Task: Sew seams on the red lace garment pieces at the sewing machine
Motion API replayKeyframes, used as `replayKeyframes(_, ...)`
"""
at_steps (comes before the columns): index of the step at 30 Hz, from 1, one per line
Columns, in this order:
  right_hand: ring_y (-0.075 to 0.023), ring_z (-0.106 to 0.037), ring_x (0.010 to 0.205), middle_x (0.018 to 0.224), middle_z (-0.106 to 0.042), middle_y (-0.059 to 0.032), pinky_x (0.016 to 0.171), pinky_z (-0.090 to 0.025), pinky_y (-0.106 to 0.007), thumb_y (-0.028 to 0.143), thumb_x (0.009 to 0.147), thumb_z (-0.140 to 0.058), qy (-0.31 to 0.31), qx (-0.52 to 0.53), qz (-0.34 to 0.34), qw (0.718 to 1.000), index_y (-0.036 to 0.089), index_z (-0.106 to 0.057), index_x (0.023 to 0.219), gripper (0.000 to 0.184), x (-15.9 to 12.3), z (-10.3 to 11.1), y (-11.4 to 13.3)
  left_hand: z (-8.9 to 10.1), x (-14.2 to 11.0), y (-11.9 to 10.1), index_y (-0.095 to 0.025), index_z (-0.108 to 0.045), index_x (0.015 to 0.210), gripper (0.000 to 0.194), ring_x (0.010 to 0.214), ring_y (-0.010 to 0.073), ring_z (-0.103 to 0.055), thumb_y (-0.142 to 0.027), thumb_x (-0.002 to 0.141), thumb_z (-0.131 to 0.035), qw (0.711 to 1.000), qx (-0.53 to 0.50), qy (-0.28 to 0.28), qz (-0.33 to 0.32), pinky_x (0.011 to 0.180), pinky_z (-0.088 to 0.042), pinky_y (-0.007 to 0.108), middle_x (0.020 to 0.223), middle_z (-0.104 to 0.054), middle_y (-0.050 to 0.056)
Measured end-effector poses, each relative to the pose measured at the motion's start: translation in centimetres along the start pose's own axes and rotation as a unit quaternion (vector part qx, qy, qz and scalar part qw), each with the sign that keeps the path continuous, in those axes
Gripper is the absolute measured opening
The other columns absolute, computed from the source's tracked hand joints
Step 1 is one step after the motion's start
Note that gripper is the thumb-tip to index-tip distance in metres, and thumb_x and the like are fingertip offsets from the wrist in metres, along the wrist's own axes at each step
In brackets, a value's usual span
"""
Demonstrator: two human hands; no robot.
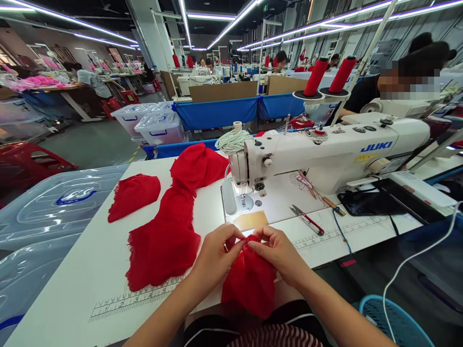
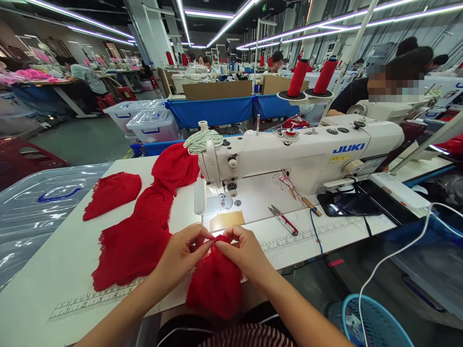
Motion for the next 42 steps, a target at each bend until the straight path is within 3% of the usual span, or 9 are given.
replayKeyframes(4,-0.0072,-0.034,0.048,0.054,-0.042,0.0085,0.047,-0.025,-0.021,0.035,0.073,-0.066,-0.043,-0.051,0.069,0.995,0.021,-0.044,0.070,0.026,0.0,-0.1,-0.6,-0.2,0.1,0.5,-0.020,-0.065,0.082,0.012,0.052,0.0104,-0.039,-0.023,0.075,-0.055,1.000,0.009,0.017,0.025,0.048,-0.032,0.021,0.056,-0.040,-0.007)
replayKeyframes(7,-0.0086,-0.037,0.056,0.061,-0.043,0.0063,0.053,-0.029,-0.022,0.026,0.074,-0.062,-0.068,-0.139,0.146,0.977,0.020,-0.047,0.069,0.017,-0.2,0.1,-0.5,-0.3,0.1,0.5,-0.020,-0.065,0.076,0.012,0.053,0.0102,-0.042,-0.019,0.075,-0.053,0.999,0.029,-0.007,-0.020,0.049,-0.034,0.021,0.059,-0.047,-0.005)
replayKeyframes(12,-0.0092,-0.039,0.058,0.064,-0.048,0.0050,0.053,-0.031,-0.022,0.033,0.072,-0.066,-0.009,-0.164,0.098,0.982,0.019,-0.055,0.079,0.019,-0.2,0.3,-0.1,-0.2,-0.4,0.2,-0.020,-0.062,0.073,0.013,0.056,0.0106,-0.047,-0.015,0.076,-0.050,0.990,0.062,-0.084,-0.093,0.053,-0.037,0.022,0.063,-0.051,-0.003)
replayKeyframes(16,-0.0082,-0.036,0.053,0.060,-0.043,0.0059,0.050,-0.029,-0.022,0.034,0.072,-0.062,-0.062,-0.129,0.092,0.985,0.019,-0.050,0.068,0.020,0.1,0.4,-0.2,-0.3,-0.1,0.5,-0.020,-0.058,0.074,0.005,0.053,0.0097,-0.045,-0.022,0.074,-0.054,0.999,-0.036,-0.008,0.011,0.047,-0.035,0.021,0.068,-0.052,-0.003)
replayKeyframes(21,-0.0085,-0.038,0.055,0.062,-0.044,0.0059,0.052,-0.032,-0.022,0.032,0.071,-0.063,-0.069,-0.091,0.086,0.990,0.020,-0.047,0.071,0.020,0.6,0.5,-0.4,-0.3,0.4,0.4,-0.018,-0.061,0.081,0.018,0.044,0.0074,-0.033,-0.035,0.074,-0.059,0.970,-0.164,0.119,0.131,0.043,-0.028,0.020,0.052,-0.045,-0.007)
replayKeyframes(27,-0.0098,-0.041,0.060,0.067,-0.048,0.0048,0.055,-0.032,-0.022,0.030,0.071,-0.062,-0.002,-0.040,0.067,0.997,0.021,-0.048,0.074,0.017,0.6,0.5,0.6,-0.5,0.9,0.6,-0.016,-0.059,0.076,0.031,0.049,0.0084,-0.041,-0.047,0.070,-0.065,0.953,-0.224,0.108,0.175,0.046,-0.029,0.021,0.058,-0.053,-0.003)
replayKeyframes(31,-0.0083,-0.039,0.055,0.062,-0.047,0.0066,0.052,-0.029,-0.021,0.034,0.070,-0.066,0.053,0.001,0.004,0.999,0.021,-0.045,0.073,0.025,1.0,0.1,0.8,-0.6,1.3,0.7,-0.016,-0.058,0.070,0.029,0.050,0.0083,-0.041,-0.044,0.069,-0.065,0.967,-0.190,0.067,0.154,0.048,-0.031,0.021,0.060,-0.053,-0.004)
replayKeyframes(34,-0.0098,-0.045,0.057,0.066,-0.052,0.0044,0.054,-0.033,-0.023,0.038,0.072,-0.065,0.033,-0.016,-0.023,0.999,0.020,-0.045,0.077,0.027,1.7,0.3,0.6,-0.5,1.7,0.6,-0.017,-0.058,0.070,0.027,0.048,0.0085,-0.041,-0.043,0.070,-0.062,0.973,-0.162,0.052,0.154,0.046,-0.031,0.022,0.058,-0.050,-0.005)
replayKeyframes(42,-0.0102,-0.038,0.056,0.060,-0.042,0.0079,0.054,-0.030,-0.023,0.017,0.077,-0.049,-0.019,-0.285,0.107,0.952,0.022,-0.044,0.078,0.007,3.8,2.3,1.9,-0.4,3.9,0.9,-0.020,-0.054,0.069,0.019,0.048,0.0128,-0.044,-0.035,0.078,-0.048,0.982,0.022,0.083,0.168,0.049,-0.033,0.025,0.052,-0.046,-0.005)
Point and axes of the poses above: each hand's wrist, its own x-axis towards the middle knuckle, its own z-axis out of the back of the hand, y = z × x, the point moved 2 cm from there along x, towards the middle knuckle
